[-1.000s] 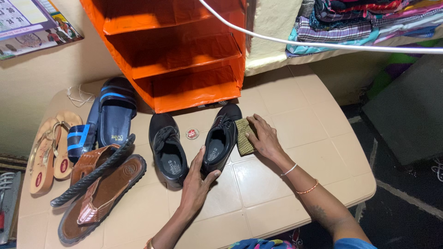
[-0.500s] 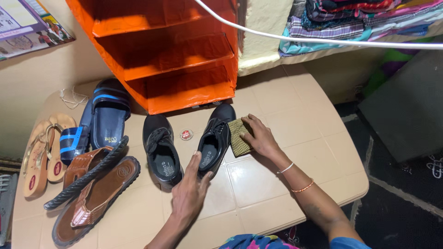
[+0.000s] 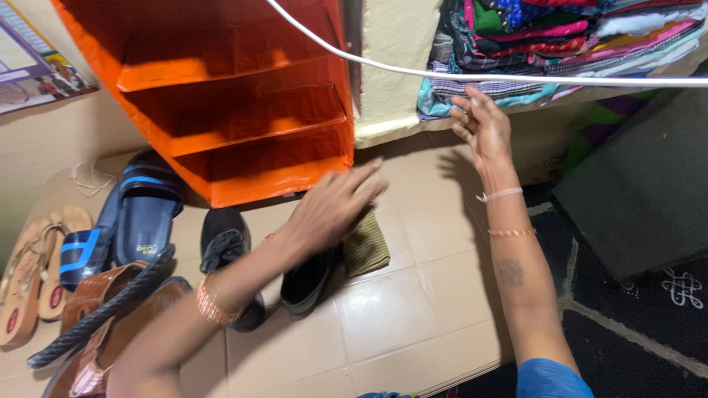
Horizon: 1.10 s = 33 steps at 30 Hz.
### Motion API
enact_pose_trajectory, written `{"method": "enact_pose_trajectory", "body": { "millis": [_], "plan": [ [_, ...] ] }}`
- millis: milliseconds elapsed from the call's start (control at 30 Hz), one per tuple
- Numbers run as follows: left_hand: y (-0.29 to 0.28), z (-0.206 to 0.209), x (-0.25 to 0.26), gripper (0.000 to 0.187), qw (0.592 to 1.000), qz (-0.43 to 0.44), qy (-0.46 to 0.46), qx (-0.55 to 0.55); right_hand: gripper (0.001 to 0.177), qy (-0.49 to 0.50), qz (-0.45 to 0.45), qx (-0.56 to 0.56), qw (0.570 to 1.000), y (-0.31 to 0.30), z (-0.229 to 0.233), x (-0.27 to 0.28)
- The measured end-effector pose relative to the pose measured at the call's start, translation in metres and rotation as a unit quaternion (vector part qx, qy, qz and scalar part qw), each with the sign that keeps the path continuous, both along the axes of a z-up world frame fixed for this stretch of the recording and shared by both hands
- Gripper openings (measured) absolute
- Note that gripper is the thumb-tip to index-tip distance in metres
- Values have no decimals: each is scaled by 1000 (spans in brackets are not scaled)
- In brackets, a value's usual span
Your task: The person wipes a black shoe with a cloth, then places it on an orange wall-mounted shoe rack. The person then wipes a brown sandal with the same cloth. Other footwear and folded fabrics are visible nearby.
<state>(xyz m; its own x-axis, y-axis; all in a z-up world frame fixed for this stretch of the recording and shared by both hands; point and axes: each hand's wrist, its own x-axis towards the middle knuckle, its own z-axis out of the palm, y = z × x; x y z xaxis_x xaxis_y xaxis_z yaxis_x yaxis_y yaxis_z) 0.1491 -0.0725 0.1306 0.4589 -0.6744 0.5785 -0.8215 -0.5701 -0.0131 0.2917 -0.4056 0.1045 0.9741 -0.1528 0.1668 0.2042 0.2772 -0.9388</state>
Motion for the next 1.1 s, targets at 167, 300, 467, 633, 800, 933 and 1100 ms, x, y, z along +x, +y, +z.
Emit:
{"method": "enact_pose_trajectory", "body": {
  "millis": [167,300,467,633,800,933,1100],
  "plan": [
    [-99,32,134,52,974,16,-200,102,28,46,18,38,998,-10,-20,72],
    [-189,39,208,55,957,30,-260,125,38,7,105,141,984,-16,-31,102],
    [-280,22,264,64,887,146,-406,165,44,-6,191,218,957,-16,-35,110],
    [-308,35,301,65,934,133,-292,158,38,13,189,202,961,-25,-47,118],
    [-309,50,311,51,949,154,-78,265,22,31,182,258,948,-29,-62,136],
    [-308,23,321,58,948,168,-229,144,26,44,135,223,964,-28,-54,138],
    [-306,13,357,75,945,104,-311,3,25,16,80,198,977,-14,-52,126]
  ]
}}
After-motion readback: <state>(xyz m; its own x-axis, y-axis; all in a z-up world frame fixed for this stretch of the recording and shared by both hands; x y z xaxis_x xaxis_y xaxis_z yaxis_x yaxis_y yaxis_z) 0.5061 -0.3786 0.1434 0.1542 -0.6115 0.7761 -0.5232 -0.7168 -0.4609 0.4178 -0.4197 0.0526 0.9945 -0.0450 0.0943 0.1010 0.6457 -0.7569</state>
